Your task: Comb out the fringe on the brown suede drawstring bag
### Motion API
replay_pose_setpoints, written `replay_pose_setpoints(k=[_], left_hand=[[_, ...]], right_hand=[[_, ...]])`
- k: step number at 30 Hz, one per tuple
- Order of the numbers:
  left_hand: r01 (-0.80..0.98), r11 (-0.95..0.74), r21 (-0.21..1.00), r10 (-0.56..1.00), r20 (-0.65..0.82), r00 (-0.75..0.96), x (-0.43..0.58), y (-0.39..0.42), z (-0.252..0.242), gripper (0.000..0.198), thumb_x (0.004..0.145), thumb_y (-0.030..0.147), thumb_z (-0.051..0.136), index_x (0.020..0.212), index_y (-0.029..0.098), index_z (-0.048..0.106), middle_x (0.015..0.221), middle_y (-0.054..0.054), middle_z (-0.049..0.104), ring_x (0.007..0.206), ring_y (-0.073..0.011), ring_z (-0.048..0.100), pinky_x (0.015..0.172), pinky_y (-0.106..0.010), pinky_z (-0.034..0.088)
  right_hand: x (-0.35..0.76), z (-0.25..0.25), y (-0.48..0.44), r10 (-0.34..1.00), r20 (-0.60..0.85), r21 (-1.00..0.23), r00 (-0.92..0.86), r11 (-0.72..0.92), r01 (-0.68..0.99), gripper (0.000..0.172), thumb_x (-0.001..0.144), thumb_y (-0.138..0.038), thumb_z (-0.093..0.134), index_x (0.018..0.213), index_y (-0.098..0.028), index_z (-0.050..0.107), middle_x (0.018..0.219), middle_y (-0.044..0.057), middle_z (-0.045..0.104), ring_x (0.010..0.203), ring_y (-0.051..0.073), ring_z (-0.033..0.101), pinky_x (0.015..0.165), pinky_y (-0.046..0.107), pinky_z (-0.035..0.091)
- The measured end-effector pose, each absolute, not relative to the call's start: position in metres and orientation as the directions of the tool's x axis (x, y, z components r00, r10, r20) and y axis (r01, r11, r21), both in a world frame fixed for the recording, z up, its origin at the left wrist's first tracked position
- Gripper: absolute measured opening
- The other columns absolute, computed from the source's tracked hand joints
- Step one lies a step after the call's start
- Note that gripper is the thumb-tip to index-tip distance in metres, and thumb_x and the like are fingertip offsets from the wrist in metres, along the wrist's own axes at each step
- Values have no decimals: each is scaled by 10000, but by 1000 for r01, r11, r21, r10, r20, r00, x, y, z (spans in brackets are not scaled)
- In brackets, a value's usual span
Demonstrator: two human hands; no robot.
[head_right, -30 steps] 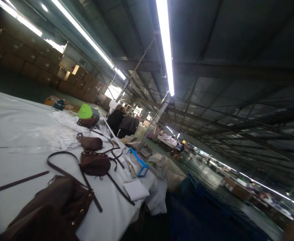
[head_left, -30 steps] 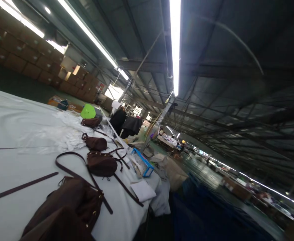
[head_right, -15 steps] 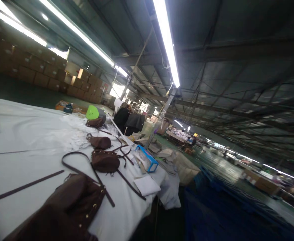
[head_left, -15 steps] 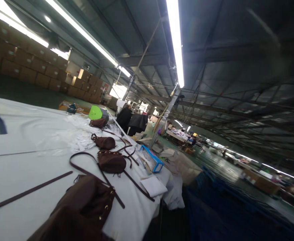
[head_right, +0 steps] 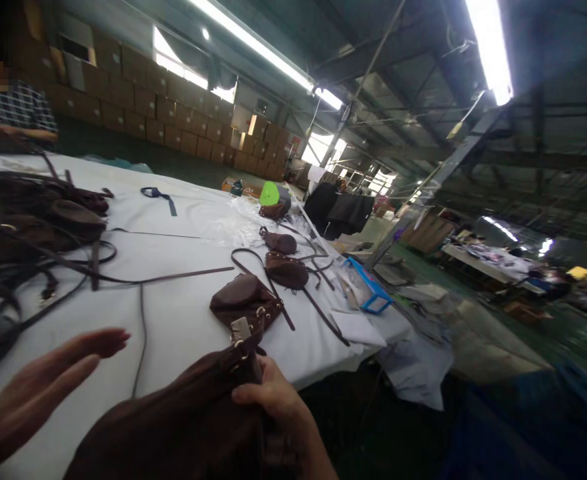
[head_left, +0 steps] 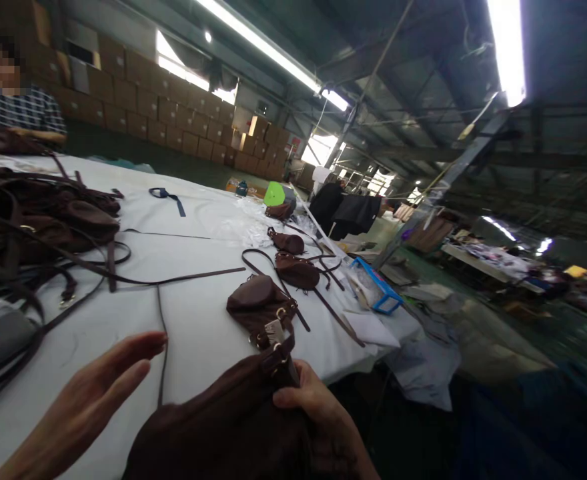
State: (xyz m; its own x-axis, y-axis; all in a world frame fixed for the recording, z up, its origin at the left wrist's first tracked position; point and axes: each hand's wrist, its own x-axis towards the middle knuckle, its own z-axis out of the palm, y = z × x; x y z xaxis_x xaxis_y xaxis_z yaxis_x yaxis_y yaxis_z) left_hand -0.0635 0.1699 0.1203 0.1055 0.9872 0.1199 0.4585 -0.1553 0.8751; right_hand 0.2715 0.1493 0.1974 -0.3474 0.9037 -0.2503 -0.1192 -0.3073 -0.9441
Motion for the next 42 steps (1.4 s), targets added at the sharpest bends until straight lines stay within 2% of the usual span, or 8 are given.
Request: replay_pose_setpoints(k=[6, 10, 15, 19, 22, 27, 32, 42], left_hand=[[43, 9, 999, 625, -40, 779, 28, 162, 172, 755, 807, 457, 636, 1453, 262, 297, 1457, -43, 416, 1279, -274, 439, 1085, -405, 359], [41, 15, 999, 643, -41, 764, 53, 159, 156, 594, 832, 402, 613, 1372, 232, 434, 1360, -23, 531, 1197, -259, 514, 1024, -358, 424], [295, -287, 911, 608, -65, 792, 55, 210, 175, 345, 874, 301, 511, 1200, 207, 580, 1205, -5, 640, 1088, -221, 585, 964, -300, 441], [572, -613, 546, 642, -78, 763, 73, 267, 188, 319, 898, 355, 467, 1157, 211, 584, 1129, -52, 671, 993, -212, 629, 855, -282, 475], [732, -554, 397, 768, -95, 633, 91, 289, 173, 445, 866, 513, 481, 1098, 146, 577, 1030, -166, 679, 892, -297, 652, 724, -357, 499], [770, -534, 350, 807, -61, 588, 115, 299, 144, 593, 794, 647, 525, 1051, 118, 602, 975, -220, 679, 873, -368, 653, 693, -413, 500], [693, -635, 341, 733, -16, 680, 127, 328, 134, 457, 789, 627, 557, 900, 203, 686, 954, -124, 709, 879, -314, 663, 735, -362, 492], [631, -677, 379, 672, -29, 740, 167, 376, 109, 493, 773, 666, 535, 941, 241, 717, 966, -96, 717, 782, -276, 669, 587, -304, 474]], right_hand=[[271, 195, 146, 873, -283, -949, -398, -315, -17, 359, 596, -270, 800, 905, -124, 690, 710, -1, 684, 734, 198, 649, 723, 297, 497], [285, 179, 153, 894, -279, -954, -352, -298, -2, 369, 594, -294, 795, 904, -126, 688, 713, -8, 681, 732, 196, 647, 719, 299, 501], [298, 158, 177, 955, -197, -978, -220, -208, -30, 390, 574, -268, 799, 920, -131, 683, 753, -3, 690, 745, 200, 648, 720, 312, 512], [306, 145, 210, 984, -151, -988, -89, -154, -20, 414, 568, -248, 807, 944, -139, 673, 800, 22, 705, 758, 210, 652, 727, 333, 521], [316, 132, 231, 985, -166, -986, -57, -165, 26, 414, 592, -274, 797, 958, -133, 662, 821, 43, 710, 751, 215, 651, 718, 338, 524], [338, 106, 239, 980, -200, -970, 24, -201, 140, 476, 594, -372, 812, 965, -137, 629, 858, 60, 709, 729, 200, 652, 653, 286, 527], [373, 94, 218, 960, -203, -926, 193, -252, 281, 703, 694, -701, 600, 1109, -143, 500, 540, -39, 604, 321, 110, 463, 311, 193, 324], [382, 90, 129, 959, -106, -864, 261, -219, 454, 791, 742, -788, 470, 1238, -171, 497, 532, -42, 564, 350, 149, 525, 334, 232, 396]])
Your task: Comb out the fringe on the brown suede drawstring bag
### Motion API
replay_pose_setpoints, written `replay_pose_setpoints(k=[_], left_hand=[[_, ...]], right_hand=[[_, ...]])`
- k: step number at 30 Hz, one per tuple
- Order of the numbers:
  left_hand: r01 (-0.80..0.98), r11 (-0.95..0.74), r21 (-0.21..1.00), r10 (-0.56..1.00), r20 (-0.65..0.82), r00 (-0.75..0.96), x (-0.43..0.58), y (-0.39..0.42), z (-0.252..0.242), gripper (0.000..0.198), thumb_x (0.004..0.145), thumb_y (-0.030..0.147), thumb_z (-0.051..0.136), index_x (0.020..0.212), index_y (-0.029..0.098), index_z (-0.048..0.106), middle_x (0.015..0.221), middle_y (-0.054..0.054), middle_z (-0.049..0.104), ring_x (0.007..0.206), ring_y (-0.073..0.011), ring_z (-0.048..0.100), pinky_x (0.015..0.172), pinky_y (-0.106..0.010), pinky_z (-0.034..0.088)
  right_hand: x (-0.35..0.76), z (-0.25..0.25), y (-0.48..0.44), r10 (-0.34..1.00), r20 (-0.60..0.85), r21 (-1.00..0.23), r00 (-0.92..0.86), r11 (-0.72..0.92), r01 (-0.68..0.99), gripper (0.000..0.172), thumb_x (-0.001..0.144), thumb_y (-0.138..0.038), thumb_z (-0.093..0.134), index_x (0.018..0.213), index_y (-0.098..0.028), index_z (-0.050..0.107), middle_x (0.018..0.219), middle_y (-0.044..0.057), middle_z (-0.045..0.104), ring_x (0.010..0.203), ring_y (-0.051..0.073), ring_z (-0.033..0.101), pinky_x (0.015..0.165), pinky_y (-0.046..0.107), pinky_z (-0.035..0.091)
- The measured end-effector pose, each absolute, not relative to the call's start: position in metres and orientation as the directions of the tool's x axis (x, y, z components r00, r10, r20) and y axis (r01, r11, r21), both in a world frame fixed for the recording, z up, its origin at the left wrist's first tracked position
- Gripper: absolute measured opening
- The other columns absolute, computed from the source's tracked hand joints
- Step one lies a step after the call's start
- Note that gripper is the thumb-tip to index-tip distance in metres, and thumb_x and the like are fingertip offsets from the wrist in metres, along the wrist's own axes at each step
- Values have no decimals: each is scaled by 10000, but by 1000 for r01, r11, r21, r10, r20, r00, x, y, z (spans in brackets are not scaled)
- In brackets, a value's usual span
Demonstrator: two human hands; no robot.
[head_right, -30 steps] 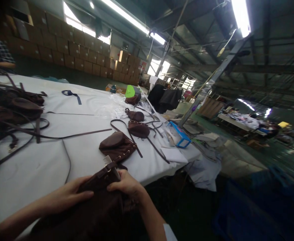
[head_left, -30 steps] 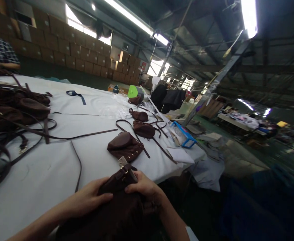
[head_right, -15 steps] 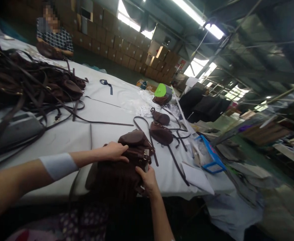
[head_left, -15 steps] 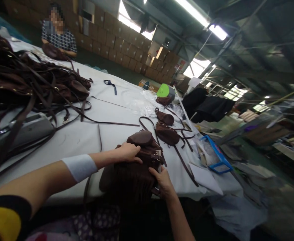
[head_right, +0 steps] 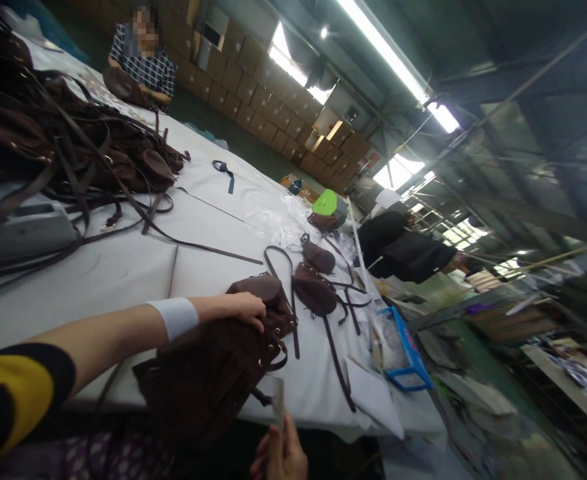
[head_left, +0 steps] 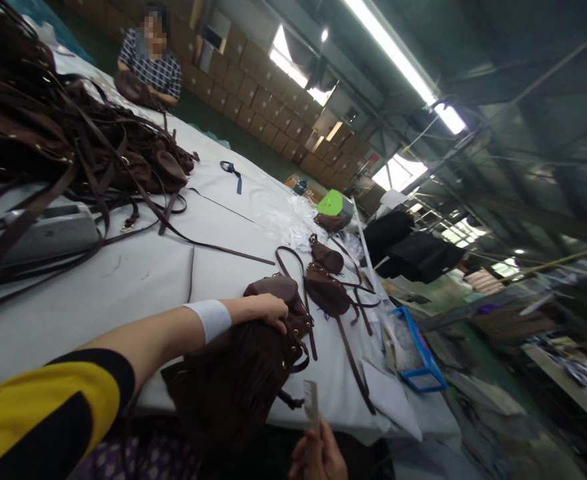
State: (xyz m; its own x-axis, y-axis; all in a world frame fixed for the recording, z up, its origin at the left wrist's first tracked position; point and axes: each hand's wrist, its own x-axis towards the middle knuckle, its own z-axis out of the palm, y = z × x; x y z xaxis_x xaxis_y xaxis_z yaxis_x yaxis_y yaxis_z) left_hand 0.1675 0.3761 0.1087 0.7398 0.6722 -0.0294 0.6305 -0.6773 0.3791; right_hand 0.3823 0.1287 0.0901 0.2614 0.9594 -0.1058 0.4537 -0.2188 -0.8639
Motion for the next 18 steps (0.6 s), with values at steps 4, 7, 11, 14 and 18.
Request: replay_pose_setpoints(k=[4, 7, 11, 14, 18], left_hand=[[607, -681, 408, 648, -49, 760, 164, 380, 104, 470, 809, 638, 506, 925, 235, 719, 942, -92, 717, 778, -256, 664, 593, -296, 470], [616, -665, 422, 665, -39, 745, 153, 374, 112, 430, 842, 598, 489, 924, 241, 713, 959, -94, 711, 857, -261, 652, 684, -317, 481], [741, -545, 392, 807, 7, 590, 133, 348, 130, 372, 838, 449, 573, 1073, 172, 653, 1111, -192, 641, 1092, -372, 546, 929, -514, 380], [821, -396, 411, 903, 11, 430, 115, 324, 130, 582, 836, 508, 537, 1271, 122, 512, 1300, -282, 482, 1237, -475, 383, 948, -650, 283], [792, -280, 542, 889, -165, 427, 84, 319, 100, 641, 806, 576, 513, 1317, 190, 480, 1282, -232, 525, 1055, -394, 579, 814, -511, 470]], right_hand=[[336, 87, 128, 998, 57, -818, -35, 67, 571, 444, 888, -608, 441, 961, -223, 649, 704, 21, 641, 643, 182, 635, 619, 263, 518], [304, 89, 154, 947, 186, -722, -261, 312, 618, 326, 963, -441, 390, 945, -239, 645, 849, 38, 651, 798, 184, 634, 740, 271, 506], [286, 77, 200, 923, 311, -582, -227, 374, 722, 347, 981, -372, 355, 1132, -174, 597, 1060, 119, 673, 982, 227, 639, 825, 319, 514], [285, 59, 221, 893, 372, -506, -255, 425, 750, 385, 988, -350, 323, 1172, -135, 584, 1110, 155, 667, 1033, 245, 634, 861, 344, 513], [288, 49, 224, 869, 323, -485, -376, 493, 722, 339, 988, -312, 323, 1138, -192, 602, 1036, 111, 688, 965, 224, 656, 815, 320, 529]])
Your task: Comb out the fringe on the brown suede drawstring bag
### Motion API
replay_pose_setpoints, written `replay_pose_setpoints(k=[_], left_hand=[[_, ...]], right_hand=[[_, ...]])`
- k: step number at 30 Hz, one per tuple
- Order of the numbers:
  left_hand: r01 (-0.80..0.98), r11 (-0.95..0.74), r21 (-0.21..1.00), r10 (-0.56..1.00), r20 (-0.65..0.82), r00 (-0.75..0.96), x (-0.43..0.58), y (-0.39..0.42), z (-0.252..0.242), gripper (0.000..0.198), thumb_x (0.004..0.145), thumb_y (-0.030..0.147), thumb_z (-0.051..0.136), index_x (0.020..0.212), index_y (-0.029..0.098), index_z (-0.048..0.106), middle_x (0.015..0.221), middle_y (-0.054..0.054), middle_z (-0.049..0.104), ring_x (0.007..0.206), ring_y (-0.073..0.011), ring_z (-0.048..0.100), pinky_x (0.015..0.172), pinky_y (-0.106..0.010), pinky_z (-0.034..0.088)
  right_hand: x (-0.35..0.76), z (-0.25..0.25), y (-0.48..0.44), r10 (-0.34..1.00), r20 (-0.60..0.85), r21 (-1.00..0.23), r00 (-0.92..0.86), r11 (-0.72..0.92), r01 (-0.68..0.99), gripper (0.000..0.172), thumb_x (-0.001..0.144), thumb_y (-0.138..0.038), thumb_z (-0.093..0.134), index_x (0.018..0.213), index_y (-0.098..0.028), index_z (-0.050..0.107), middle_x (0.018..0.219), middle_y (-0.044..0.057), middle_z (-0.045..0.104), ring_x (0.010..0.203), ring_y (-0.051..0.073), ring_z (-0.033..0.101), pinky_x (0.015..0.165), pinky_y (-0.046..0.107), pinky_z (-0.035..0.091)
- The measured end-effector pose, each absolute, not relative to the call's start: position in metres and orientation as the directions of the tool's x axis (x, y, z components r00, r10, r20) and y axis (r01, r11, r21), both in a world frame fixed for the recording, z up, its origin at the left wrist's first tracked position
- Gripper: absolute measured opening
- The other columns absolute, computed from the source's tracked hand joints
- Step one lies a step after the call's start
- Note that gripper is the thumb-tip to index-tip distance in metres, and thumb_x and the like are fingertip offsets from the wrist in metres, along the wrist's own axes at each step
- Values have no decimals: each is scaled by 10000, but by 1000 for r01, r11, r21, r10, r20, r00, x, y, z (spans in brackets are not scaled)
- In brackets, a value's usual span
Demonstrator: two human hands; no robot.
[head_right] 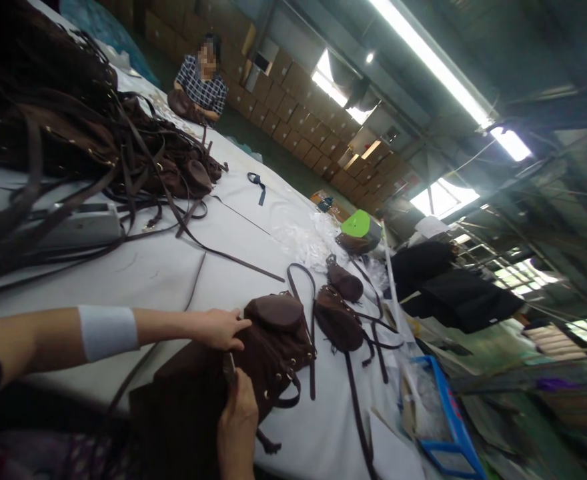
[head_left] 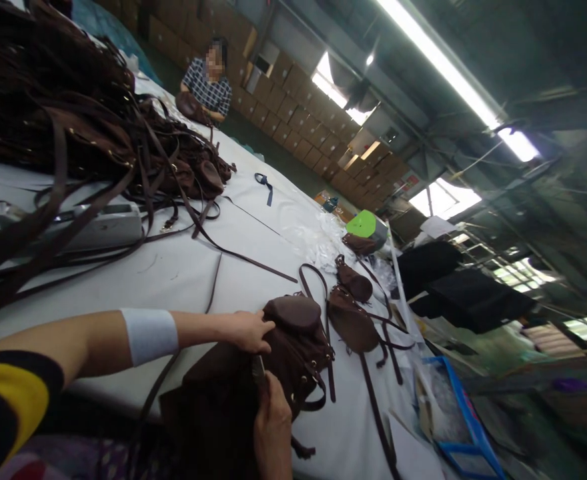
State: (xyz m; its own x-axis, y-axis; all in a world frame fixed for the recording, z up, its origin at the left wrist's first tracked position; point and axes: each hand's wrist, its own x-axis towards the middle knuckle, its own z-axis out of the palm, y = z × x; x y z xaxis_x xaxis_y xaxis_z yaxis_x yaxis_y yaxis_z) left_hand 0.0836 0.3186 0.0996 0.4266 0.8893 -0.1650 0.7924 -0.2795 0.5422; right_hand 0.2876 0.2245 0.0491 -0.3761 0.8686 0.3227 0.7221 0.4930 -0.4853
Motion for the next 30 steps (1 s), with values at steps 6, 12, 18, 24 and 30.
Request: replay_pose_setpoints(k=[6, 12, 18, 24, 30], left_hand=[[669, -204, 715, 785, -288, 548, 52, 352, 54, 454, 830, 428, 540, 1219, 196, 564, 1141, -83, 651, 990, -212, 625, 810, -309, 507], [634, -159, 757, 745, -329, 580, 56, 353, 60, 486, 811, 353, 540, 1275, 210, 514, 1091, -66, 664, 886, -202, 647, 727, -325, 541], [679, -112, 725, 801, -339, 493, 66, 332, 66, 632, 689, 400, 627, 1294, 282, 490, 1221, -75, 595, 950, -240, 639, 787, -346, 535], [748, -79, 659, 890, -291, 350, 73, 323, 52, 528, 662, 369, 675, 1161, 235, 567, 1096, -108, 613, 918, -260, 643, 704, -306, 537], [823, -1, 568, 948, -261, 181, 81, 305, 40, 497, 770, 283, 567, 1256, 229, 478, 1195, -139, 521, 1028, -295, 595, 791, -364, 514]], right_hand=[[285, 68, 222, 847, 300, -453, -438, 531, 716, 292, 983, -258, 335, 1119, -216, 590, 946, 71, 674, 866, 197, 653, 746, 288, 531], [255, 76, 246, 818, 362, -365, -446, 565, 740, 323, 967, -224, 332, 1136, -212, 608, 921, 87, 664, 873, 225, 637, 757, 338, 525], [254, 57, 250, 775, 310, -436, -551, 630, 643, 338, 950, -179, 341, 1149, -185, 614, 1039, 95, 691, 964, 205, 650, 830, 317, 522], [252, 56, 227, 709, 144, -183, -691, 705, 685, 386, 822, -17, 384, 1056, -190, 637, 845, 60, 683, 766, 201, 629, 678, 300, 488], [236, 56, 211, 696, -68, -226, -715, 688, 690, 330, 844, -51, 411, 1066, -185, 616, 890, 61, 678, 826, 187, 622, 730, 260, 445]])
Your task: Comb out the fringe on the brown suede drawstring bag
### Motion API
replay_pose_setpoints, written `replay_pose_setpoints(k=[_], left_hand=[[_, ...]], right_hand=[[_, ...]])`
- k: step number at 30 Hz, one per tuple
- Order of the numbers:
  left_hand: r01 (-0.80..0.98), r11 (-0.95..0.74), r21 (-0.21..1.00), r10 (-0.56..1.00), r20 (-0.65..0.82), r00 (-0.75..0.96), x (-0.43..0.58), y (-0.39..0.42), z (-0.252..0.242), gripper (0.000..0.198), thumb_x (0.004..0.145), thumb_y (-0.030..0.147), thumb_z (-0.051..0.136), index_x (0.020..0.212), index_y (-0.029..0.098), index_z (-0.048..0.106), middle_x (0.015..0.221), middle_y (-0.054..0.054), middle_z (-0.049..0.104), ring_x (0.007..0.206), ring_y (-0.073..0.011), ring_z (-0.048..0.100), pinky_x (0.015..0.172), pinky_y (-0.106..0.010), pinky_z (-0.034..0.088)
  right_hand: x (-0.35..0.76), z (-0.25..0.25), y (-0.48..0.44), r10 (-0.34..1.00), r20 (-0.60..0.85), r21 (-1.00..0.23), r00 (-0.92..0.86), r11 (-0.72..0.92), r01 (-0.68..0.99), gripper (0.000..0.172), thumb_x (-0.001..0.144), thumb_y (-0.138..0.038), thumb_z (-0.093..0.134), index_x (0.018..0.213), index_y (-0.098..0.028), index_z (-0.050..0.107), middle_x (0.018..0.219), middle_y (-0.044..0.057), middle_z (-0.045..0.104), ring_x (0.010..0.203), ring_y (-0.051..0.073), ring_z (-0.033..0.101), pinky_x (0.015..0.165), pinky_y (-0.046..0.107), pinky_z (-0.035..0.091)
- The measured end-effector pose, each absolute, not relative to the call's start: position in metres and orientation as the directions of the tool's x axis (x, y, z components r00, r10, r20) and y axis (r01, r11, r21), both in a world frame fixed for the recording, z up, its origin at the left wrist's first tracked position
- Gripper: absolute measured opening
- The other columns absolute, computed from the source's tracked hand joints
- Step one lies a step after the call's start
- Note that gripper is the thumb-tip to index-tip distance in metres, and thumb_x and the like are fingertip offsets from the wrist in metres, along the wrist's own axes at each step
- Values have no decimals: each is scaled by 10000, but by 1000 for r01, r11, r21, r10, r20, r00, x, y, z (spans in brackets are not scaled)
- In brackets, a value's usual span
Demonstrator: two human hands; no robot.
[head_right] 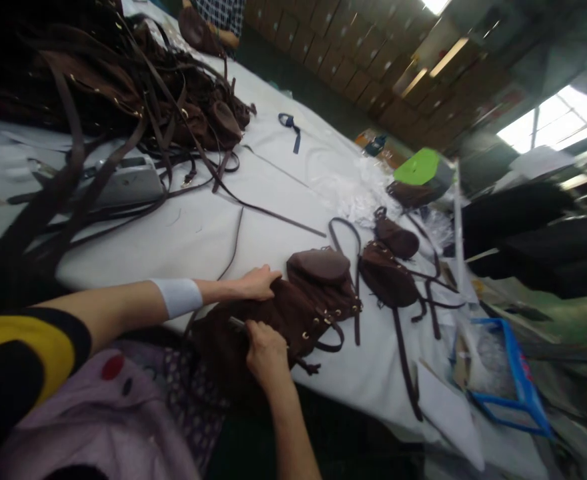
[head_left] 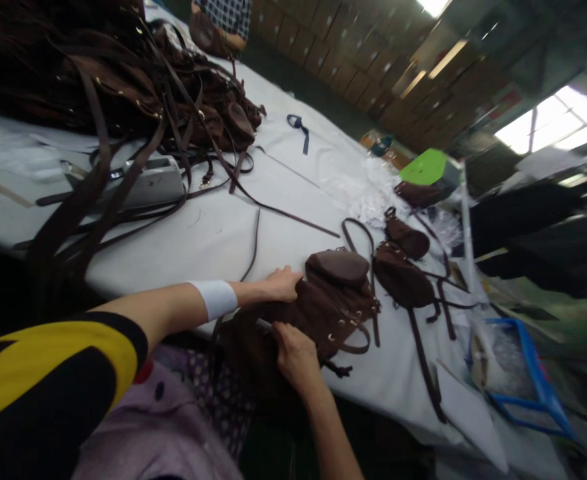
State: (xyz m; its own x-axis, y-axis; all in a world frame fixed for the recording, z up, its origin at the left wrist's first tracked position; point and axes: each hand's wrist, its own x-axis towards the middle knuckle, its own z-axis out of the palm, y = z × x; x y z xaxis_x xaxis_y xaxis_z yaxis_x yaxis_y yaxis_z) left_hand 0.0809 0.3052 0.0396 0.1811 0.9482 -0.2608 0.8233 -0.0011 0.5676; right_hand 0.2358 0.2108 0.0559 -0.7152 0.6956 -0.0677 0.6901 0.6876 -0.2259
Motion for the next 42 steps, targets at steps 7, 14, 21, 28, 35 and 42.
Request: replay_pose_setpoints(k=[7, 14, 21, 28, 35, 42], left_hand=[[832, -24, 554, 963, -212, 169, 83, 313, 34, 325, 868, 248, 514, 1180, 156, 524, 1100, -104, 579, 950, -224, 596, 790, -364, 507], [811, -330, 484, 940, 89, 330, 122, 303, 73, 378, 863, 223, 521, 1240, 194, 511, 1424, -149, 368, 1297, -344, 330, 1061, -559, 223], [681, -626, 379, 760, 102, 642, 120, 279, 15, 719, 864, 576, 467, 1466, 241, 260, 1536, -161, 220, 1376, -408, 205, 1063, -617, 123], [678, -602, 422, 782, 140, 607, 123, 284, -4, 727, 864, 620, 431, 1470, 258, 257, 1536, -165, 219, 1375, -415, 209, 1052, -666, 79], [676, -580, 454, 800, 163, 577, 122, 279, -1, 719, 837, 622, 494, 1449, 298, 302, 1530, -147, 245, 1373, -402, 231, 1045, -690, 82], [690, -552, 468, 821, 165, 546, 120, 279, 2, 653, 868, 518, 511, 1444, 286, 311, 1528, -155, 247, 1371, -395, 238, 1047, -687, 73]], right_hand=[[245, 62, 187, 772, -122, -269, -624, 579, 769, 242, 915, -403, 503, 972, -202, 624, 797, 25, 696, 734, 169, 648, 626, 230, 374], [262, 52, 188, 875, -94, -177, -476, 455, 873, 316, 932, -466, 462, 878, -203, 629, 737, 31, 703, 642, 173, 653, 546, 244, 306], [248, 53, 178, 865, -91, -161, -494, 477, 864, 300, 926, -446, 467, 840, -200, 615, 693, 29, 685, 630, 165, 638, 536, 250, 273], [238, 74, 156, 825, -146, -176, -546, 521, 835, 204, 890, -387, 540, 794, -213, 585, 654, 2, 665, 610, 158, 618, 533, 258, 234], [227, 90, 135, 803, -154, -160, -575, 555, 817, 189, 856, -371, 576, 748, -216, 564, 647, 9, 658, 610, 166, 608, 532, 265, 230], [228, 93, 89, 834, -30, -289, -551, 520, 804, 225, 910, -356, 506, 741, -211, 530, 606, -7, 615, 551, 148, 593, 531, 269, 288]])
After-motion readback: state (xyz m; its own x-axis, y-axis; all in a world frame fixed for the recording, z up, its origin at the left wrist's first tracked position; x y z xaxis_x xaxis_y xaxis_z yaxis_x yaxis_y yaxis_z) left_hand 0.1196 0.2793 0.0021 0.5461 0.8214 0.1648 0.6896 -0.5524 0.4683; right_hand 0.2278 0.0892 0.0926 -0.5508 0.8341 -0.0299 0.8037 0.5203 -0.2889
